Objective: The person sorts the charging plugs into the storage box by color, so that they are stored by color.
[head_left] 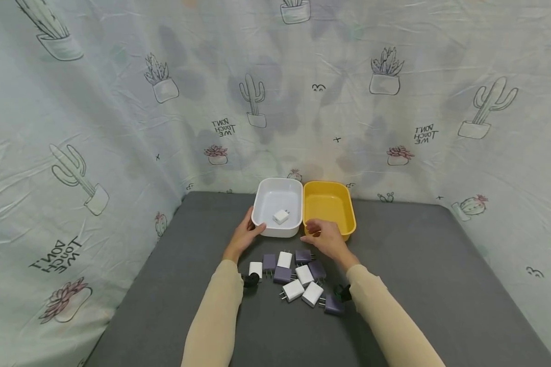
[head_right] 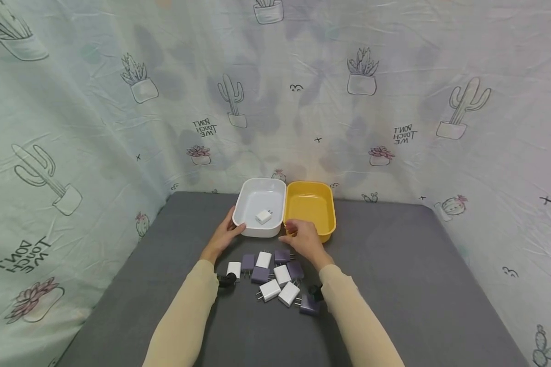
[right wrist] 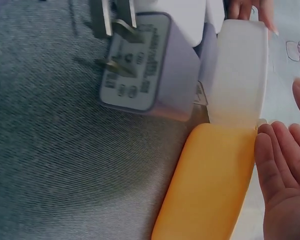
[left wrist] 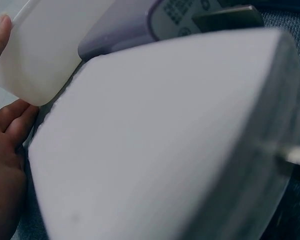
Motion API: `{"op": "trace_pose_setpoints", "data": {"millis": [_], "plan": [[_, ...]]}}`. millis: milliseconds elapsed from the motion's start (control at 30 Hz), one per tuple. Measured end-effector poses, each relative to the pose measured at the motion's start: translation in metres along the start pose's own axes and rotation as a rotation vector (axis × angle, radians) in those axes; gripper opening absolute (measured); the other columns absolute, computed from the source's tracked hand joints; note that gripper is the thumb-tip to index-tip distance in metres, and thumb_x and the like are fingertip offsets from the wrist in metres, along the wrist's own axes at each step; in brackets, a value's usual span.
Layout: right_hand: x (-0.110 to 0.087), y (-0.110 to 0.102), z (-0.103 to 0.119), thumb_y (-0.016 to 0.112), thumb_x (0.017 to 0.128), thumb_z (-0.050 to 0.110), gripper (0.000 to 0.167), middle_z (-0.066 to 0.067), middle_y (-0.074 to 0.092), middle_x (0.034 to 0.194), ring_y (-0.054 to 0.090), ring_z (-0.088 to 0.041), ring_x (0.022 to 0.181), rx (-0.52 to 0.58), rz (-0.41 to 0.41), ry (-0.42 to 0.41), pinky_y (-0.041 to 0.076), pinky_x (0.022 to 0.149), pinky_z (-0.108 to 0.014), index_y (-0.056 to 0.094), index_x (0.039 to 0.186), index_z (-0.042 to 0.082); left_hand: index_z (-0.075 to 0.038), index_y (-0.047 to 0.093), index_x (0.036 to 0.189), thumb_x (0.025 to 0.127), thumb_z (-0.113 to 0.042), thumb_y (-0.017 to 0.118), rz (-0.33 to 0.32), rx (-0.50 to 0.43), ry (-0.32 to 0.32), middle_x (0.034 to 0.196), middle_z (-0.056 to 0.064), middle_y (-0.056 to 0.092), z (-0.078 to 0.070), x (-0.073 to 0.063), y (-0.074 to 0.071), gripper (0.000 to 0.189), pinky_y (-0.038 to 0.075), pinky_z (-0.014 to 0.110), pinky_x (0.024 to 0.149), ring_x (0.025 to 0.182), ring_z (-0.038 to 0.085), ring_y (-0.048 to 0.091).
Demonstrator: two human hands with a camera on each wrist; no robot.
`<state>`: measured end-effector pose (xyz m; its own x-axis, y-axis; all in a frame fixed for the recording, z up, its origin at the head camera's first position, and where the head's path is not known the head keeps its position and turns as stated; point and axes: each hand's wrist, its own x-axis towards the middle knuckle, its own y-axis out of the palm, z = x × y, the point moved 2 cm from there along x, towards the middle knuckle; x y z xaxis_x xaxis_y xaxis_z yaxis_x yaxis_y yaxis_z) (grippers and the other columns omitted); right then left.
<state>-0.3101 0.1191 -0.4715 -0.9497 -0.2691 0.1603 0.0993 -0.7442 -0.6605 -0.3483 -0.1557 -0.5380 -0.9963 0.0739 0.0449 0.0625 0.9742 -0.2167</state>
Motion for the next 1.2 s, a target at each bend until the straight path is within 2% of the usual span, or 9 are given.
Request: {"op": "trace_pose_setpoints", "data": {"millis": [133,300,400,467,533,700,967,1200], "plan": [[-0.005,0.005,-0.002,0.081,0.081,0.021,0.046,-0.012,0.071,0.111,0.068,-0.023,0.097,-0.034,0.031,-0.031,0.057,0.086,-0.038,0.066,0.120,0.001,-0.033,0.013,0.157,0.090,-0.035,0.070,0.007,0.016,-0.006,0.162,0.009,0.026,-0.002,-0.001,0.000,0.088,0.030,0.049,0.118,0.148,0.029,0.028],[-0.011,0.012,-0.007,0.081,0.081,0.020,0.045,-0.009,0.072,0.108,0.068,-0.020,0.095,-0.090,0.073,-0.030,0.057,0.086,-0.037,0.067,0.119,0.001,-0.024,0.012,0.158,0.090,-0.029,0.071,0.057,-0.040,-0.023,0.162,0.015,0.021,-0.021,-0.010,-0.002,0.090,0.026,0.052,0.119,0.149,0.034,0.024],[-0.015,0.014,-0.009,0.081,0.080,0.019,0.044,-0.009,0.073,0.106,0.068,-0.020,0.094,-0.076,0.083,-0.015,0.057,0.085,-0.038,0.067,0.118,0.001,-0.021,0.011,0.158,0.091,-0.026,0.070,0.073,-0.054,-0.032,0.162,0.016,0.020,-0.027,-0.013,-0.003,0.090,0.024,0.051,0.119,0.149,0.034,0.022],[-0.017,0.015,-0.011,0.081,0.080,0.018,0.044,-0.009,0.072,0.107,0.068,-0.020,0.095,-0.062,0.091,-0.004,0.057,0.086,-0.038,0.067,0.118,0.001,-0.020,0.011,0.159,0.091,-0.025,0.070,0.070,-0.051,-0.027,0.162,0.016,0.020,-0.027,-0.012,-0.002,0.090,0.025,0.050,0.119,0.149,0.034,0.023],[-0.018,0.016,-0.012,0.082,0.079,0.018,0.044,-0.009,0.072,0.107,0.068,-0.021,0.096,-0.047,0.101,0.003,0.057,0.087,-0.038,0.067,0.118,0.001,-0.021,0.011,0.159,0.092,-0.027,0.070,0.052,-0.034,-0.010,0.161,0.016,0.021,-0.019,-0.008,-0.002,0.089,0.025,0.050,0.119,0.148,0.034,0.023],[-0.020,0.015,-0.015,0.082,0.079,0.017,0.045,-0.009,0.071,0.107,0.067,-0.022,0.098,-0.046,0.131,0.009,0.056,0.088,-0.040,0.067,0.118,0.001,-0.032,0.013,0.157,0.091,-0.034,0.069,0.006,-0.001,-0.002,0.162,0.008,0.025,-0.001,0.000,0.002,0.087,0.028,0.048,0.119,0.149,0.028,0.027],[-0.025,0.009,-0.026,0.082,0.078,0.013,0.043,-0.009,0.073,0.105,0.068,-0.024,0.097,-0.067,0.147,-0.005,0.056,0.088,-0.042,0.067,0.116,-0.001,-0.029,0.014,0.158,0.090,-0.036,0.070,0.005,-0.018,0.002,0.161,0.006,0.027,0.004,0.001,0.002,0.089,0.028,0.049,0.119,0.148,0.027,0.028],[-0.029,0.009,-0.029,0.082,0.077,0.013,0.043,-0.009,0.072,0.104,0.068,-0.025,0.096,-0.095,0.188,-0.044,0.056,0.087,-0.042,0.067,0.114,-0.002,-0.036,0.015,0.157,0.091,-0.035,0.070,-0.002,0.000,0.001,0.161,0.007,0.028,0.002,-0.002,0.002,0.086,0.029,0.048,0.118,0.148,0.027,0.029]]}}
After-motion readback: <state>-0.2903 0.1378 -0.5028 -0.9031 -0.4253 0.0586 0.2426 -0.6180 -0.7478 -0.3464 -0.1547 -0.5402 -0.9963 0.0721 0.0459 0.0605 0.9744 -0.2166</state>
